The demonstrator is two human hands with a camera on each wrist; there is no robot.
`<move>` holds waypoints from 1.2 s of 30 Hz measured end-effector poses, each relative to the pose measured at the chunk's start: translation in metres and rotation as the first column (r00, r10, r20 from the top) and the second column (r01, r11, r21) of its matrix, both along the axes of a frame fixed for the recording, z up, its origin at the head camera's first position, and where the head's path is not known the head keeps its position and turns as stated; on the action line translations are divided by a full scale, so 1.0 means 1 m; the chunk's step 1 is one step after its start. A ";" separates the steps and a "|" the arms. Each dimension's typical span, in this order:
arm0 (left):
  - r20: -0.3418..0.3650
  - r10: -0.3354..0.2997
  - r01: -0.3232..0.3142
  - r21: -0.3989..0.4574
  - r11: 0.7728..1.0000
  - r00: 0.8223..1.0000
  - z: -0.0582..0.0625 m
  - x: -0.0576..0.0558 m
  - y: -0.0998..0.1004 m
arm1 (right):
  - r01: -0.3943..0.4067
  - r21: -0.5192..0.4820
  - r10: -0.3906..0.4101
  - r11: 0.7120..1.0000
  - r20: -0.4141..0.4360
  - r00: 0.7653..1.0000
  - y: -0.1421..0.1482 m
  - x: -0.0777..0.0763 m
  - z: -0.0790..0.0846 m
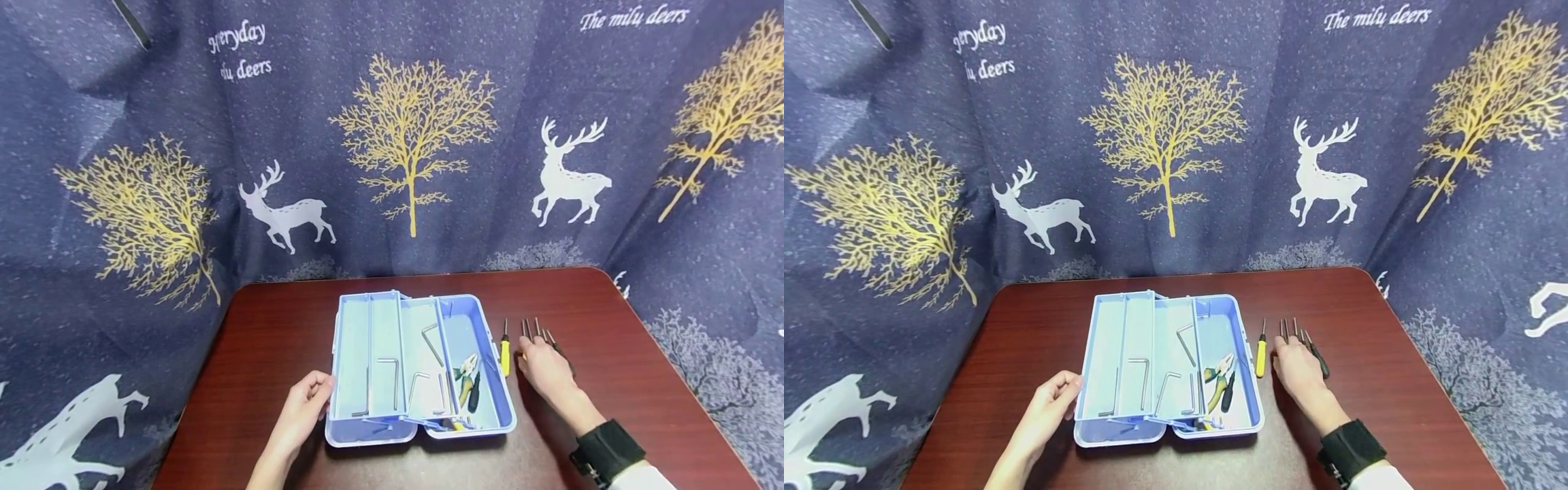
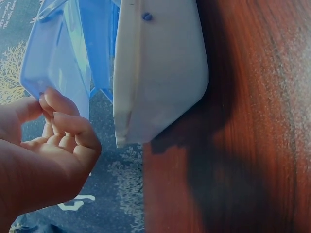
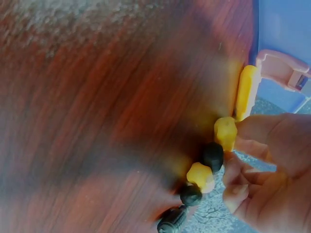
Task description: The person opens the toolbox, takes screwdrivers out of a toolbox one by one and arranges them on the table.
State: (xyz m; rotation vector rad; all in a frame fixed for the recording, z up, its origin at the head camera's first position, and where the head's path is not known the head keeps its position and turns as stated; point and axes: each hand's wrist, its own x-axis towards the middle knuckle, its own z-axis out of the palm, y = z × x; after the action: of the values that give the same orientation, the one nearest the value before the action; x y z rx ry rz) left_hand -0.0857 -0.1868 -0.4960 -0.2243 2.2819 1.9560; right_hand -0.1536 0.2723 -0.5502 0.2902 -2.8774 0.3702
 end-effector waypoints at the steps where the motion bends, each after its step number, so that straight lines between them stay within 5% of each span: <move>1: 0.003 0.002 -0.002 0.001 1.000 1.000 0.000 0.000 0.000 | -0.001 0.000 0.001 1.000 0.000 1.000 0.000 0.000 0.000; 14: 0.006 0.000 0.000 0.011 1.000 1.000 -0.002 0.001 0.000 | 0.025 -0.032 -0.025 0.999 0.020 0.999 -0.003 0.003 0.012; 23: 0.016 0.003 -0.003 0.005 1.000 1.000 -0.001 -0.002 0.000 | -0.013 -0.062 0.009 0.998 -0.066 0.998 -0.002 -0.001 0.016; 36: 0.010 -0.005 0.004 0.020 1.000 1.000 -0.003 -0.001 0.002 | 0.003 -0.119 0.004 0.993 0.061 0.998 -0.011 0.002 0.031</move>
State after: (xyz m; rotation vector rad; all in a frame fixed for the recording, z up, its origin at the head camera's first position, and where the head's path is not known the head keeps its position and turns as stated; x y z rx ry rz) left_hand -0.0867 -0.1853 -0.4994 -0.2260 2.2542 1.9700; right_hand -0.1516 0.2611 -0.5188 0.2628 -2.9001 0.5578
